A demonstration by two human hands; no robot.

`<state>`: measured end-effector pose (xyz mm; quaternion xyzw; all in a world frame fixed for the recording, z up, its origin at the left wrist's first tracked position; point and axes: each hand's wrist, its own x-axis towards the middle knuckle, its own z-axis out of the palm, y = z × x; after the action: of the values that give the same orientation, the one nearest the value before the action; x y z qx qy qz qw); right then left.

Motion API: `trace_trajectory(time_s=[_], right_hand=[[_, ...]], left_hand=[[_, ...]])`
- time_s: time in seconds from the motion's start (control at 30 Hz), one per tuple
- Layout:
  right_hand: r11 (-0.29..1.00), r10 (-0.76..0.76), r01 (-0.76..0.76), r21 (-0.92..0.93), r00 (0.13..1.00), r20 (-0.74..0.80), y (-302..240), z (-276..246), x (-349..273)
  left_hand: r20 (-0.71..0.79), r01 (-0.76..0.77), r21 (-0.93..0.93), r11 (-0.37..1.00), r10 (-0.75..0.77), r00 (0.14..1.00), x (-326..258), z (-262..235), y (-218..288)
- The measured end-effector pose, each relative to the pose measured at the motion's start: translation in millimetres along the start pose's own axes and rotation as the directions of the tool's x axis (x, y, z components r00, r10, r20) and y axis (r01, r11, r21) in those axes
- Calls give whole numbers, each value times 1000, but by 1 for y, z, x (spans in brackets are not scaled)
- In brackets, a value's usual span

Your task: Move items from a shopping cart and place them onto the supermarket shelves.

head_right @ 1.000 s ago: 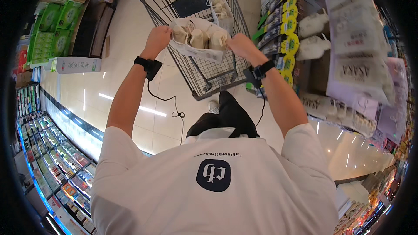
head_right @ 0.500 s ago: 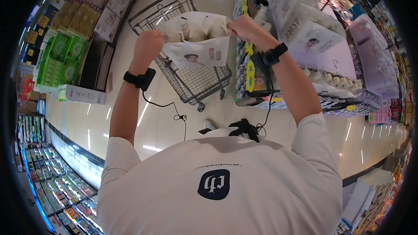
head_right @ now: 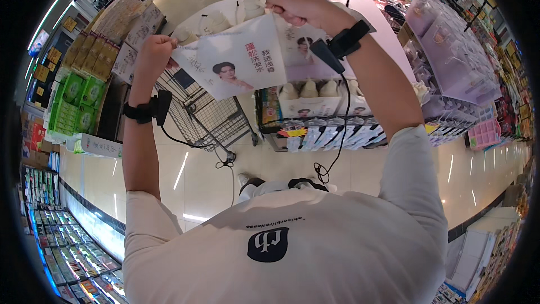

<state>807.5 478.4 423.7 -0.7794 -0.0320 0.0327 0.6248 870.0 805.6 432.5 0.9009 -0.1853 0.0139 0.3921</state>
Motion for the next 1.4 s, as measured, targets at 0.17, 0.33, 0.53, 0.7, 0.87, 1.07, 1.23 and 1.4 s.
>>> trace_trajectory(time_s=[0.17,0.33,0.53,0.7,0.87,1.07,1.23,1.4], right_hand=[[997,-6,4,-73,1000,-24,1,-67,-36],[985,45,-65,-158,991,-129,8,-125,-75],[966,178,-226,-128,935,-307,16,-191,-125],[964,210,-256,-76,902,-377,33,-250,-146],[984,153,-176,-38,929,-336,62,-314,-163],[966,64,-161,-201,905,-420,90,-362,-159],[941,72,-193,-278,917,-393,120,-387,-136],[924,88,-193,-329,948,-307,165,-408,-105]], left_hand=[[21,-49,13,999,49,999,-3,44,61],[107,-148,-60,987,154,982,1,89,103],[146,-308,-91,947,318,937,19,147,157],[175,-385,-112,916,400,900,33,200,190],[169,-439,-49,897,440,882,56,267,218],[107,-385,70,920,377,920,74,325,245],[-4,-345,65,936,346,938,91,370,243],[-69,-297,329,896,337,939,108,399,239]])
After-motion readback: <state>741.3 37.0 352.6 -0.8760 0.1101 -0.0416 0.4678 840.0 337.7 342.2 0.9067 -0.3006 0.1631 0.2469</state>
